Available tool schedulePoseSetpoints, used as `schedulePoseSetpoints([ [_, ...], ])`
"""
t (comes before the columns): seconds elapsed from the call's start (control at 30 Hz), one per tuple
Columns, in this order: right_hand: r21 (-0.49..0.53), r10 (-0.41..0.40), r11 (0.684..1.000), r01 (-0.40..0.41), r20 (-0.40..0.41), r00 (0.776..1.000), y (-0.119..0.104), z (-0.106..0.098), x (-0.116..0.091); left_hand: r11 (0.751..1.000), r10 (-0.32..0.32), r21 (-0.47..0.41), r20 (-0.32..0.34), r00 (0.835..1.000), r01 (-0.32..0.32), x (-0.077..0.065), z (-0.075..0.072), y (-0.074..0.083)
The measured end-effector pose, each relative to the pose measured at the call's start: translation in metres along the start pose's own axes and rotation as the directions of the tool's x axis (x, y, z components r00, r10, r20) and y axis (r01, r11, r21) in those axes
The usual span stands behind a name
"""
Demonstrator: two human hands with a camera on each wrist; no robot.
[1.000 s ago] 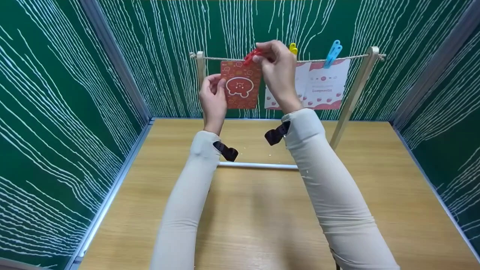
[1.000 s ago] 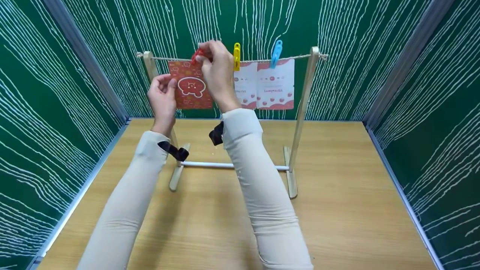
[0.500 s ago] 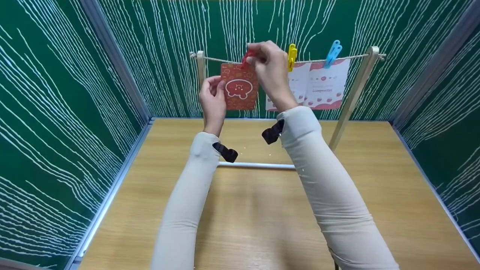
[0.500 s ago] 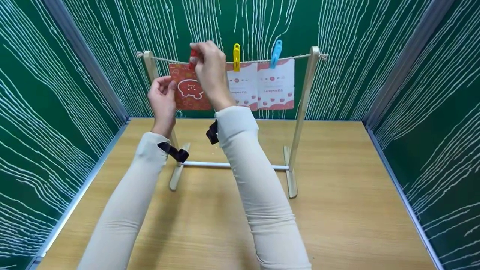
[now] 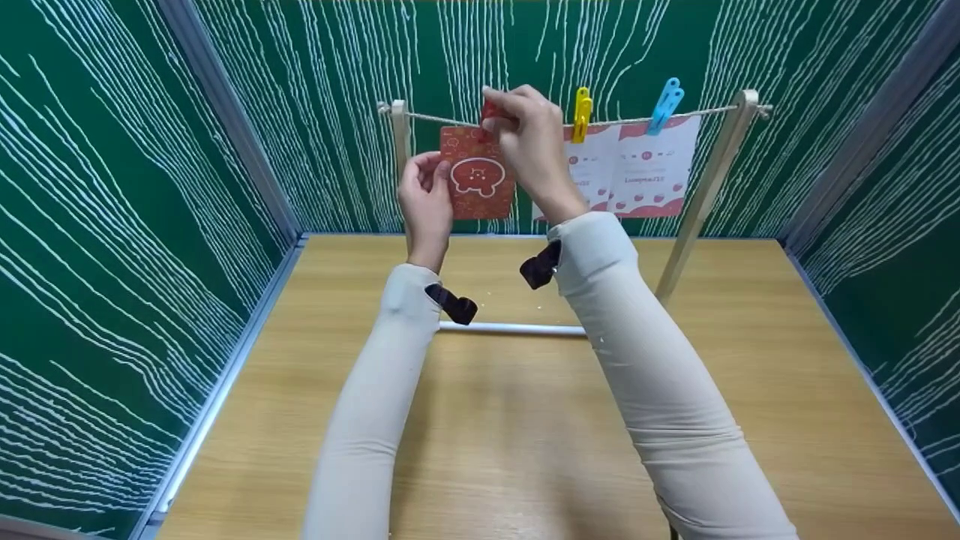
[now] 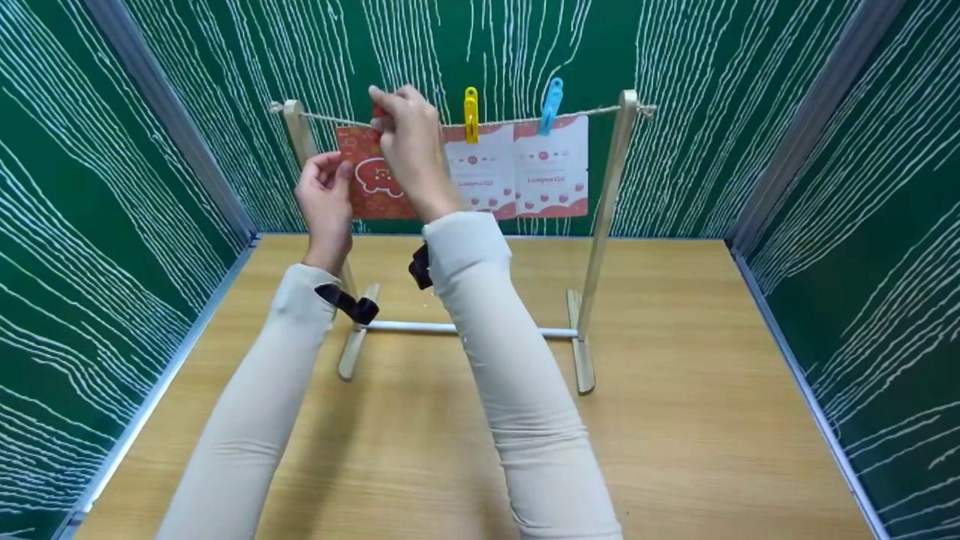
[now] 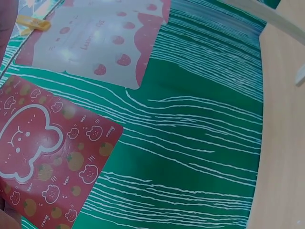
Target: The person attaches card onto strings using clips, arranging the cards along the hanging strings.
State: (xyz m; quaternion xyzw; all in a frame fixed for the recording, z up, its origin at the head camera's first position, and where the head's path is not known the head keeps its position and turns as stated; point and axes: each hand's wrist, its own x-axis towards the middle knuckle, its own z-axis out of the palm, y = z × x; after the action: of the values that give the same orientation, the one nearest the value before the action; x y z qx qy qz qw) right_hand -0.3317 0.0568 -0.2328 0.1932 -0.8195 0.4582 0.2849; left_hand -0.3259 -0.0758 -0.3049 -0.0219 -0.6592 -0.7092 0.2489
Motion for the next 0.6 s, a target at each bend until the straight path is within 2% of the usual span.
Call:
schedulePoseSetpoints([
  [0.27, 0.002, 0.031, 1.0, -0.031, 0.042, 0.999, 0.0019, 0.002, -0.0018, 1.0, -0.015, -0.001, 0.005, 1.0, 0.015, 0.0008, -0.0016, -0.0032],
  [0.6, 0.0, 0.043, 0.999, -0.043, 0.043, 0.998, 0.0062, 0.0036, -0.0034, 1.0, -0.012, 0.004, 0.034, 0.999, 0.012, 0.0007, -0.0024, -0.0042],
])
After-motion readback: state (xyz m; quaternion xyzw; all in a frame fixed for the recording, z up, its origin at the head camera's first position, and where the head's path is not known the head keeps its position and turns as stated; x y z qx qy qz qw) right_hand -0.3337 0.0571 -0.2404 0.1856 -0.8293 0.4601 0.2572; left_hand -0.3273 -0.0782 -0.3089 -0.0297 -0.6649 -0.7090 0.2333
